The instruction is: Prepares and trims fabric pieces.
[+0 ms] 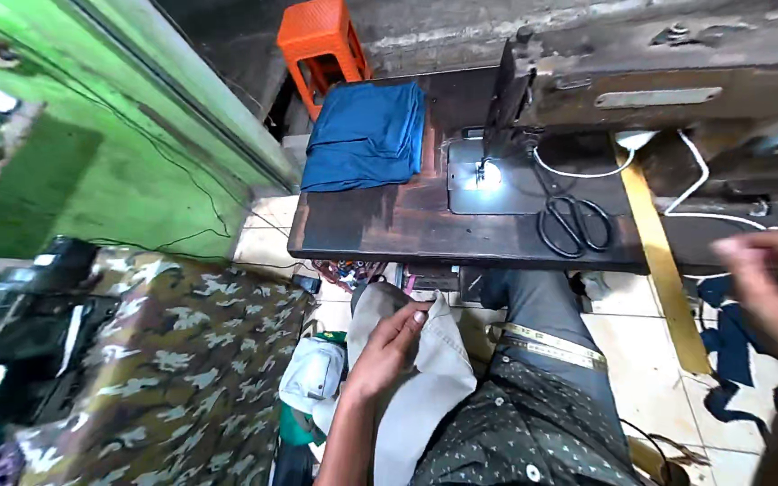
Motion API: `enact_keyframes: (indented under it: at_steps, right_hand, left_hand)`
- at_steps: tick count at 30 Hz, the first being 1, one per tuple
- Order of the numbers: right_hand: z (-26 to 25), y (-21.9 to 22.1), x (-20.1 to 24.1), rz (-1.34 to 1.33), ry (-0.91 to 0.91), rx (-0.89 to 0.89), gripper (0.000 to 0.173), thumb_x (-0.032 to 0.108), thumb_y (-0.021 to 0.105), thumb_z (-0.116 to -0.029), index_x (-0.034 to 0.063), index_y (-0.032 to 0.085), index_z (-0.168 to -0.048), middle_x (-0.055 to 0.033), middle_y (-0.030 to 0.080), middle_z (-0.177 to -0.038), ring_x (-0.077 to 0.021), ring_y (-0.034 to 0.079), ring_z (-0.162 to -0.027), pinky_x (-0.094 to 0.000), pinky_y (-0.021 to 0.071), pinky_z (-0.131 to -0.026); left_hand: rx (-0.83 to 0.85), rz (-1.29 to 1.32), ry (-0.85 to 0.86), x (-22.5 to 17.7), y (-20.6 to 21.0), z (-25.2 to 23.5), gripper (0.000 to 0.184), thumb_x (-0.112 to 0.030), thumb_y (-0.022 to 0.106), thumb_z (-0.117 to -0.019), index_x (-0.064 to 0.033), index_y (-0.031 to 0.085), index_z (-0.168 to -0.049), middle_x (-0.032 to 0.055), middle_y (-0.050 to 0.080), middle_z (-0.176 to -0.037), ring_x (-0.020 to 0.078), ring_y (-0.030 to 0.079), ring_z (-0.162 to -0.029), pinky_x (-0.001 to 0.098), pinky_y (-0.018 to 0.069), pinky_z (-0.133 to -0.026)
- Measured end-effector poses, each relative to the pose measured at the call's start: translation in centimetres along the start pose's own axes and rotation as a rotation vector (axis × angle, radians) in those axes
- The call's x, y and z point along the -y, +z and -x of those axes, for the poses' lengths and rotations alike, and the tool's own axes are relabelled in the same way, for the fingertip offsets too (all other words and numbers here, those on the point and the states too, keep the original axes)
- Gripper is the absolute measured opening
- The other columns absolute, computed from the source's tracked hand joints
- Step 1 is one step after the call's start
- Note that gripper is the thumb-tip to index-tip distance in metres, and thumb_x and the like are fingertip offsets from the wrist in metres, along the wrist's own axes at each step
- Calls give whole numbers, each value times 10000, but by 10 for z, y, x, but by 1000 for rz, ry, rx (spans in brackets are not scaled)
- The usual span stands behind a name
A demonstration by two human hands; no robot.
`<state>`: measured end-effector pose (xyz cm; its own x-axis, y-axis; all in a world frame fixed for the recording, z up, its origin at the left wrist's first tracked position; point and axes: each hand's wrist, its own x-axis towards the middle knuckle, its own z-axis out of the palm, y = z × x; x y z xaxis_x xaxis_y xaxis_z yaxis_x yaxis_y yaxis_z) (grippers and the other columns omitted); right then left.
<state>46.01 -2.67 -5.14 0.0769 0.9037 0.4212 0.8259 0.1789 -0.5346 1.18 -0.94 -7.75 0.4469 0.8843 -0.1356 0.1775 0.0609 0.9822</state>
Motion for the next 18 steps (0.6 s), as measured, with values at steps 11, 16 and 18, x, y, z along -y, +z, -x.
enact_keyframes:
  at_steps: [11,16,18]
  right_hand:
    - [19,172,164,-249,-412,255,230,247,623,-1008,63,761,-1020,-98,728,-990,-197,707,-948,-290,585,-861]
    - [2,160,165,-303,-276,536,233,204,545,-992,25,693,-975,-115,674,-906,-199,663,-799,-355,571,-725]
    - [-18,140,167,-463,-7,845,217,196,524,-1010,25,657,-1015,-43,605,-842,-98,566,-729,-281,487,-685]
  left_hand:
    - [-61,-98,56,10,4,-2,327,-174,406,-1100,0,679,-1146,-3,685,-966,-15,617,-885,221,518,-844]
    - [-62,-100,67,16,7,-5,333,-176,410,-1093,11,681,-1145,34,690,-973,22,623,-899,257,514,-858]
    - [-83,-104,54,13,7,-7,328,-175,416,-1094,10,677,-1166,43,695,-981,32,630,-901,269,518,-860]
